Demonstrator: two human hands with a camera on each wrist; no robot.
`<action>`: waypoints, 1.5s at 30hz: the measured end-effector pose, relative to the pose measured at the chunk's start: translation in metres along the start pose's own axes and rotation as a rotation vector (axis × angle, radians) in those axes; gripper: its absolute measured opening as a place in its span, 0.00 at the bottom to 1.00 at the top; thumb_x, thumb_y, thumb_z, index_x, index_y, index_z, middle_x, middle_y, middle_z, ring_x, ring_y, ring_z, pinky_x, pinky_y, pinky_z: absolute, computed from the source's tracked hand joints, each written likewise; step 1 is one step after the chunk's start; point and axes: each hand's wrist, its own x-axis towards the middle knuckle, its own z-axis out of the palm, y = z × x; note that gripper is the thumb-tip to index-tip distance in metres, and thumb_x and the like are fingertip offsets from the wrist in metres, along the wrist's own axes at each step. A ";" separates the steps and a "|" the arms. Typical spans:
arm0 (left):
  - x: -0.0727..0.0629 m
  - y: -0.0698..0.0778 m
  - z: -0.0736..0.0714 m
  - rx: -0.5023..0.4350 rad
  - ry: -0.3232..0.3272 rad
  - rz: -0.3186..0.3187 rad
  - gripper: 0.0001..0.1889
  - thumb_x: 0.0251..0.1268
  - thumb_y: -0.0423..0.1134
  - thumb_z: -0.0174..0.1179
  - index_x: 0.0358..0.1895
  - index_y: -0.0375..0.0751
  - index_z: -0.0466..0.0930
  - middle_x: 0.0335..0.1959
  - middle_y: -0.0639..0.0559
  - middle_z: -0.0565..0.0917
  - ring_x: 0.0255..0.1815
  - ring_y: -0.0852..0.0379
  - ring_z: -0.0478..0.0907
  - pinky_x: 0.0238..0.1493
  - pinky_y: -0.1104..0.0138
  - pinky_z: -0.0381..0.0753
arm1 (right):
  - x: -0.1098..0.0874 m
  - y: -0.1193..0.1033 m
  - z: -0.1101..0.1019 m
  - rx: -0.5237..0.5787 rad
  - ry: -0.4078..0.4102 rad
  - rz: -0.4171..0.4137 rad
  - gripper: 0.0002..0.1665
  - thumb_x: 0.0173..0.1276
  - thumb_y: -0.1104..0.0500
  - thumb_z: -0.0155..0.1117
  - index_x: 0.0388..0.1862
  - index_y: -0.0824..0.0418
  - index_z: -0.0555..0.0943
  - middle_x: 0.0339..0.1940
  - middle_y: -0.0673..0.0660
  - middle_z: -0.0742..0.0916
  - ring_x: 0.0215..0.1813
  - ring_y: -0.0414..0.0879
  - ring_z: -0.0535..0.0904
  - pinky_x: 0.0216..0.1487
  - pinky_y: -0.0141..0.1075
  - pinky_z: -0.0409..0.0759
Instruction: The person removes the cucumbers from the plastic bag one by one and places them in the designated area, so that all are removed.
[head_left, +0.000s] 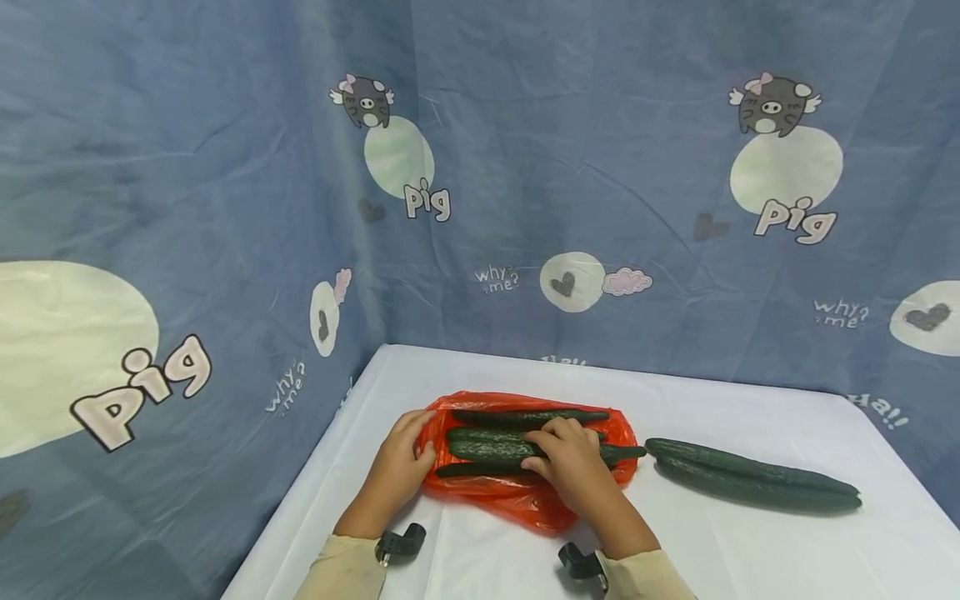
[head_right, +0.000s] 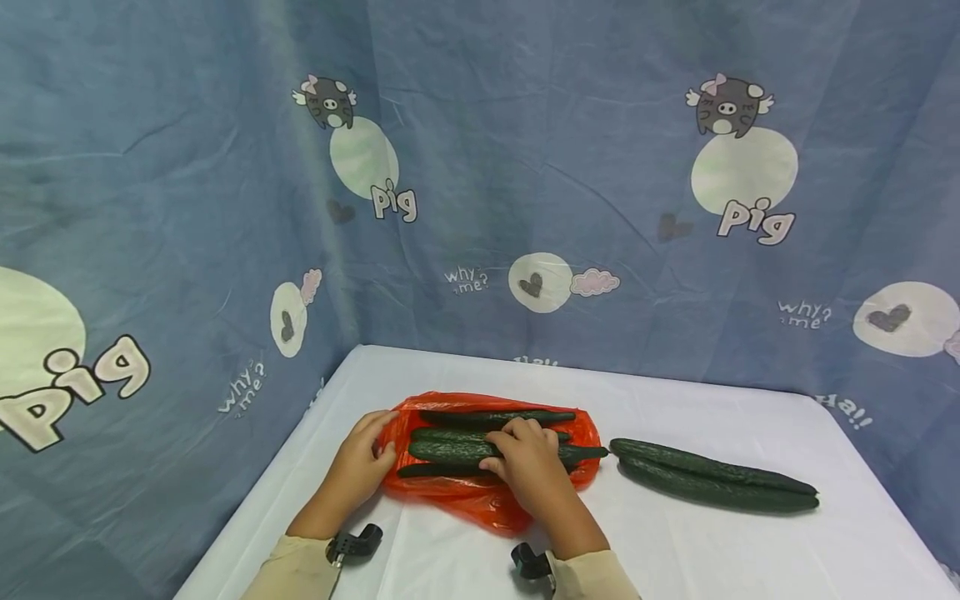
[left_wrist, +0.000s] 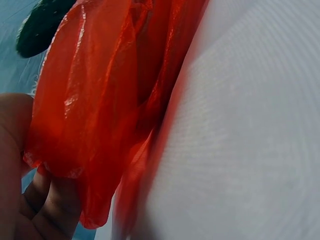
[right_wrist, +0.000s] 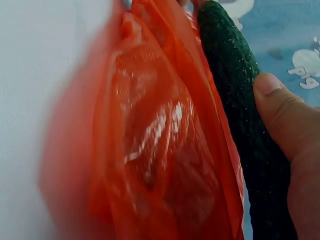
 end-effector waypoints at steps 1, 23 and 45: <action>0.000 0.000 0.000 0.002 0.004 0.001 0.27 0.65 0.29 0.64 0.69 0.40 0.79 0.66 0.48 0.79 0.53 0.53 0.81 0.54 0.59 0.85 | -0.001 0.001 -0.001 0.000 0.001 0.004 0.26 0.64 0.40 0.73 0.58 0.49 0.88 0.49 0.50 0.83 0.53 0.49 0.76 0.53 0.51 0.70; 0.000 0.004 0.002 0.011 -0.002 0.012 0.28 0.64 0.28 0.64 0.69 0.38 0.79 0.65 0.47 0.80 0.53 0.53 0.79 0.51 0.60 0.84 | -0.027 0.023 -0.011 -0.007 0.074 0.033 0.24 0.61 0.45 0.77 0.55 0.51 0.88 0.47 0.51 0.83 0.52 0.51 0.78 0.53 0.52 0.68; 0.001 0.001 0.002 -0.004 -0.008 0.013 0.28 0.64 0.29 0.64 0.70 0.38 0.78 0.66 0.45 0.79 0.66 0.46 0.79 0.69 0.49 0.79 | -0.045 0.044 -0.027 -0.095 0.088 0.104 0.22 0.59 0.47 0.79 0.51 0.52 0.89 0.44 0.53 0.83 0.49 0.53 0.78 0.45 0.49 0.66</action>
